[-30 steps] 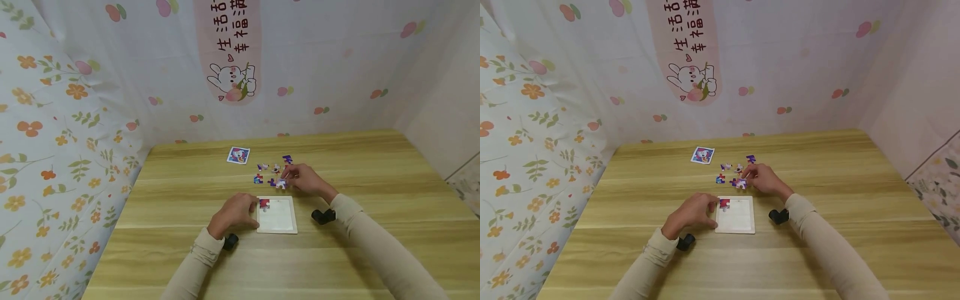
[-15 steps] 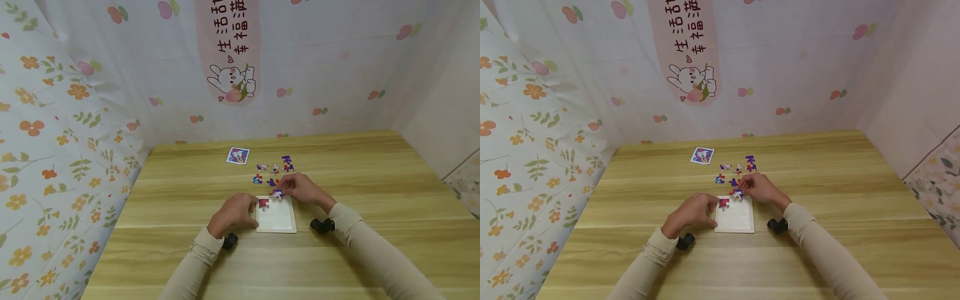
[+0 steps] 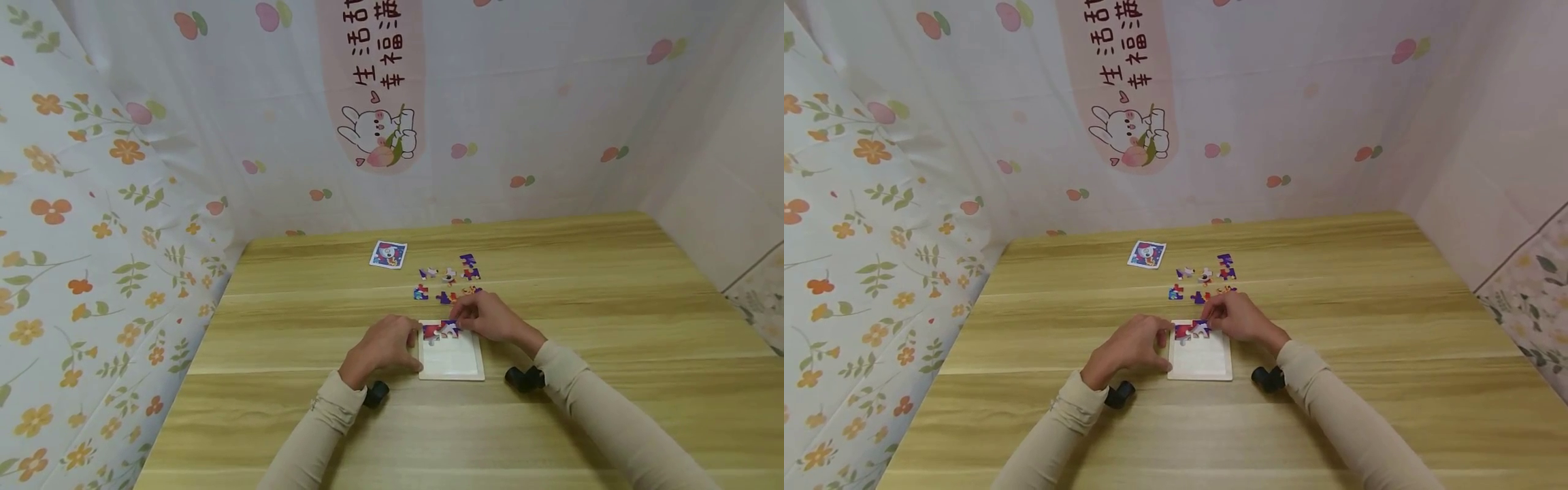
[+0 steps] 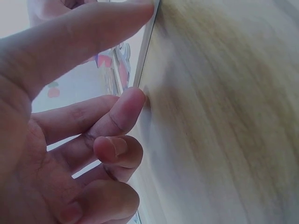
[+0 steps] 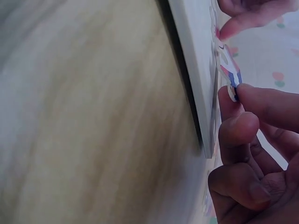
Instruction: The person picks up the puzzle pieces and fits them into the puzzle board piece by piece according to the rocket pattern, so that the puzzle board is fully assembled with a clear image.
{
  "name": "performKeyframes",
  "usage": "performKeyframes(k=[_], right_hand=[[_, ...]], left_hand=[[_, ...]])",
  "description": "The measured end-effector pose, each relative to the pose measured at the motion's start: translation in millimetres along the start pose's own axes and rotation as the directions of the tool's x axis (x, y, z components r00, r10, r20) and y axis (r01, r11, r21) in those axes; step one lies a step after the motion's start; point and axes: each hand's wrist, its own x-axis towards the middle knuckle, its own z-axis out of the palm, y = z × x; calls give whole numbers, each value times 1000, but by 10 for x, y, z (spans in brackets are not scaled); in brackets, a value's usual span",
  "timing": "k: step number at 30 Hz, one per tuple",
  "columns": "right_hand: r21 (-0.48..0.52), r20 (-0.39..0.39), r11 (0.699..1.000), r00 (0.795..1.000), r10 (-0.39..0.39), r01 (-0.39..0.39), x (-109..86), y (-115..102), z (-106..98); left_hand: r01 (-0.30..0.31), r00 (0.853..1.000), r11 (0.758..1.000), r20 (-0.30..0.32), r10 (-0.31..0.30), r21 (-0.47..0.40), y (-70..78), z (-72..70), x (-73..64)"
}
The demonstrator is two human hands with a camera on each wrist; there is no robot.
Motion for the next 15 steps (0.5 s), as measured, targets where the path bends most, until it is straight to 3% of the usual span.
performKeyframes(k=[15], right_hand=[[-54, -35, 997, 998, -53, 51, -2, -5, 67]], left_hand=[[-3, 1000, 1000, -6, 3, 6, 1, -9, -2]])
